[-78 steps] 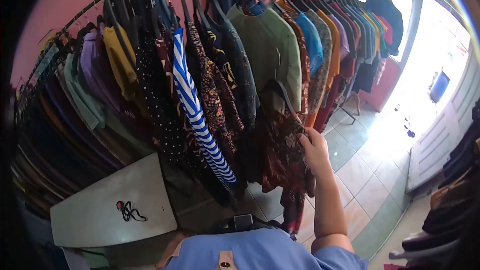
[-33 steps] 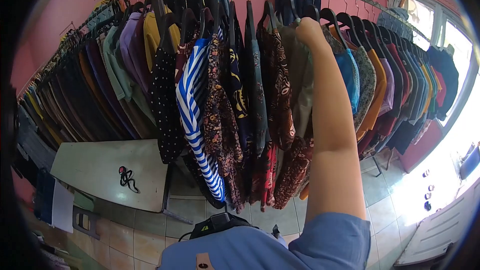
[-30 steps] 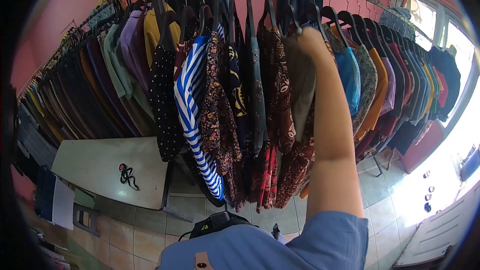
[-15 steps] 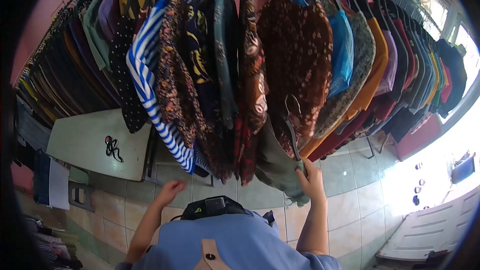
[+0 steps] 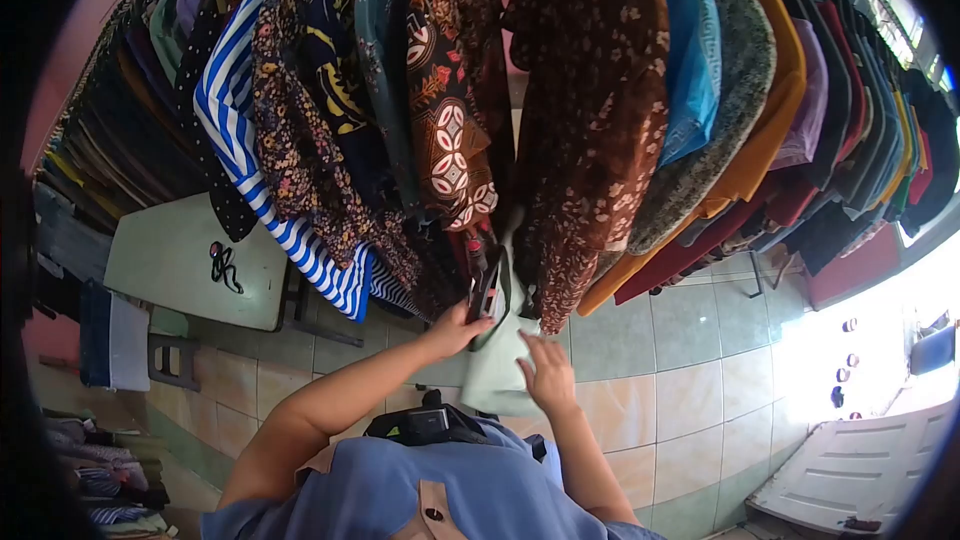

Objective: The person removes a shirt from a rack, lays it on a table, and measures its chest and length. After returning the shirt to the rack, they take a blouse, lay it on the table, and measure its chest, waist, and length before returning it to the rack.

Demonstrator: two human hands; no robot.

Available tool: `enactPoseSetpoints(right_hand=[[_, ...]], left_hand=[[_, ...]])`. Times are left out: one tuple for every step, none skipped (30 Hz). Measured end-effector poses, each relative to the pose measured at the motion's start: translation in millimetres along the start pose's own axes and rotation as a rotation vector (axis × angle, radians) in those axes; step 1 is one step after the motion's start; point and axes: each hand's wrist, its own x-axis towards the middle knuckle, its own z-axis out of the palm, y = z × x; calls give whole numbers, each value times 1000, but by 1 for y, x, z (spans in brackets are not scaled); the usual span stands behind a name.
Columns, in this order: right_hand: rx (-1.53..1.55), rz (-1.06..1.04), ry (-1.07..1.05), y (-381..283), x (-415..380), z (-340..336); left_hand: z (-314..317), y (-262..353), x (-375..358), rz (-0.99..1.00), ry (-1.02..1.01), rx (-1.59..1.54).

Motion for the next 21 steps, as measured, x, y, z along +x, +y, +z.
enactPoseSetpoints(right_hand=[[-28, 28, 16, 8, 7, 3], [-65, 1, 72, 14, 13, 4], [-102, -27, 125, 9, 24, -1], [-185, -41, 118, 3, 32, -3], [-270, -61, 118, -4, 41, -6], [-284, -106, 92, -13, 50, -9], [-275, -125, 84, -21, 57, -11], [-226, -220, -82, -27, 64, -15], [-176, -320, -249, -33, 71, -13], [-138, -405, -316, -37, 74, -5], [-128, -447, -332, -49, 74, 3], [-14, -453, -400, -63, 74, 10], [100, -459, -472, -80, 77, 18], [115, -504, -496, -100, 82, 28], [184, -609, -444, -123, 86, 38], [257, -705, -391, -147, 87, 48], [274, -738, -411, -172, 89, 57], [282, -764, -435, -200, 93, 65], [284, -791, -455, -229, 97, 73], [330, -797, -467, -257, 100, 79], [383, -814, -449, -281, 102, 91]], left_hand=[[-17, 6, -12, 105, -30, 128], [-33, -11, -19, 148, -52, 179], [-47, -27, -29, 189, -74, 228], [-60, -27, -46, 176, -58, 223], [-73, -24, -63, 172, -80, 268], [-85, -17, -81, 167, -101, 315], [-94, -8, -100, 162, -79, 313], [-101, 2, -121, 151, -99, 199], [-111, 10, -142, 143, -112, 85], [-122, 15, -164, 142, -73, 82], [-132, 20, -186, 101, -29, 77], [-142, 21, -209, 60, 21, 70], [-152, 23, -234, 58, 75, 65], [-163, 24, -259, 36, 143, 57], [-174, 21, -284, 15, 209, 48], [-188, 15, -306, 138, 277, 176], [-200, 9, -330, 129, 318, 174], [-211, 3, -355, 155, 487, 244], [-222, -4, -380, 184, 654, 317], [-230, -19, -410, 97, 795, 323], [-237, -30, -441, 95, 828, 327]])
